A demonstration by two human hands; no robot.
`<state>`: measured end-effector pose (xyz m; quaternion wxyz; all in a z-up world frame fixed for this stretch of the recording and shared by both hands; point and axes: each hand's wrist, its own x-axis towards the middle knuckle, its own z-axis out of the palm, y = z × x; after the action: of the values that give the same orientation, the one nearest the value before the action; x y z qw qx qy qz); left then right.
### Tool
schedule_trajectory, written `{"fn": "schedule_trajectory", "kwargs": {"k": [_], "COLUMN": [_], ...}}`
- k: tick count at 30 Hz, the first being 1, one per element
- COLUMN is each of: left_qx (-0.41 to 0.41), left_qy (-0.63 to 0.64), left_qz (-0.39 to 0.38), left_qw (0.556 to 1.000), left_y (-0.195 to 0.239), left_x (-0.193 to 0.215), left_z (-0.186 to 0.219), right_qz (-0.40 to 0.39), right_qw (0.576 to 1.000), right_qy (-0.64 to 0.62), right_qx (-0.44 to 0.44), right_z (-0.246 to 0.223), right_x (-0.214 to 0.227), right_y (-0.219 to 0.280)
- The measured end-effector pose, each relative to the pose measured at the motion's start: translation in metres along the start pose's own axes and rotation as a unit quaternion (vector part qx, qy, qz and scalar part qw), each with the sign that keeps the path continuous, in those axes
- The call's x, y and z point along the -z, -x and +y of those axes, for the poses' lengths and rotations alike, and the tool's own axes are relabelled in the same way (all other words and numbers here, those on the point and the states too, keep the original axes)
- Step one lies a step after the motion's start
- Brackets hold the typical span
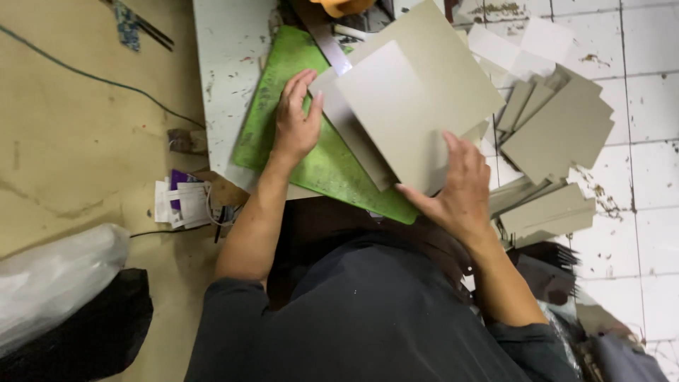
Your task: Cutting material sheets into rectangular pieces using a metal ruler and a utility knife on a cutting mat.
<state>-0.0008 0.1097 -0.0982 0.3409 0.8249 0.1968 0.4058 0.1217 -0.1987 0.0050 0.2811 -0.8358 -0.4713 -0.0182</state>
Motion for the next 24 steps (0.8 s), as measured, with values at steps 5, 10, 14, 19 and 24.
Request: {"fn": "schedule_trajectory", "kwargs": {"k": [5, 10, 14, 19, 24], "left_qx": [0.085, 0.02, 0.072, 0.16, 0.247], "left_qy": [0.011, -0.122, -0.207, -0.236, -0.164], "left_qz": [0.014, -0.029, -0.131, -0.275, -0.314], "left_qw": [0.996, 0.992, 0.967, 0.918, 0.902], "left_y": [-0.017, -0.016, -0.034, -0.062, -0.066], "left_x": [0.015, -0.013, -0.022, 0.0, 0.008], "left_z": [-0.011, -0.036, -0.028, 0.012, 0.018], "right_qz": [-0.021, -0.059, -0.065, -0.055, -0.089], "right_qw": [0.998, 0.996, 0.991, 0.992, 0.992], "right_qy": [0.048, 0.07, 0.107, 0.102, -0.003], "right_qx": [0.027, -0.005, -0.05, -0.054, -0.092], "right_z": [-0.026, -0.004, 0.038, 0.055, 0.036], "right_x": [-0.024, -0.047, -0.082, -0.096, -0.082], "right_y": [-0.018, -0.024, -0.022, -0.02, -0.019]}}
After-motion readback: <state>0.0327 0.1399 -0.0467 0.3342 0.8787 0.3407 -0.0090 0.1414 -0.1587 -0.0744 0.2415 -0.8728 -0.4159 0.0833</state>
